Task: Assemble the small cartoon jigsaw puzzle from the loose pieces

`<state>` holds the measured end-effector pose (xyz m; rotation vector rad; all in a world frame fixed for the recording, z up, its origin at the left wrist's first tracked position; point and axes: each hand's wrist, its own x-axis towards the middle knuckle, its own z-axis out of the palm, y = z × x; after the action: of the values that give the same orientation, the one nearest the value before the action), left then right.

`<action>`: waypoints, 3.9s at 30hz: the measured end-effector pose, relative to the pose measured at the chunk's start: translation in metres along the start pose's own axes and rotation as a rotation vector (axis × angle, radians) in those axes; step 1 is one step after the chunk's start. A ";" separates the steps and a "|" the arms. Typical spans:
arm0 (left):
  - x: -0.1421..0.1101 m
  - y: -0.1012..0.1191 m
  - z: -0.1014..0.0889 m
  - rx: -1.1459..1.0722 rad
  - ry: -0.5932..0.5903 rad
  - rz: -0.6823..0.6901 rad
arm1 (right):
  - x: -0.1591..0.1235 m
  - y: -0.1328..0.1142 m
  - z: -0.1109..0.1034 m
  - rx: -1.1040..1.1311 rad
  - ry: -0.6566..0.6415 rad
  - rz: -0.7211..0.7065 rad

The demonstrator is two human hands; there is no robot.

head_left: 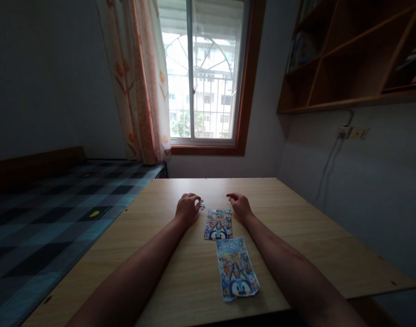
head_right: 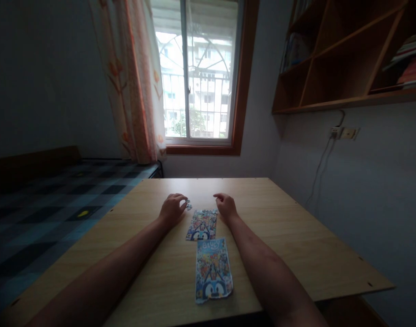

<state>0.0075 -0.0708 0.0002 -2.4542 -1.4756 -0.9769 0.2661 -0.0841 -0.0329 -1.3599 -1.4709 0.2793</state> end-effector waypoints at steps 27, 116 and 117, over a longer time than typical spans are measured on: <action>0.000 -0.007 0.007 0.042 0.017 0.062 | -0.007 -0.015 -0.004 -0.260 -0.251 -0.044; -0.004 0.021 0.000 0.012 -0.206 0.344 | -0.014 -0.019 0.009 -0.185 -0.328 -0.201; -0.004 0.021 0.000 0.012 -0.205 0.344 | -0.014 -0.019 0.009 -0.195 -0.328 -0.204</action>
<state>0.0232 -0.0843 0.0030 -2.7410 -1.0443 -0.6651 0.2454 -0.0976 -0.0297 -1.3481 -1.9382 0.2395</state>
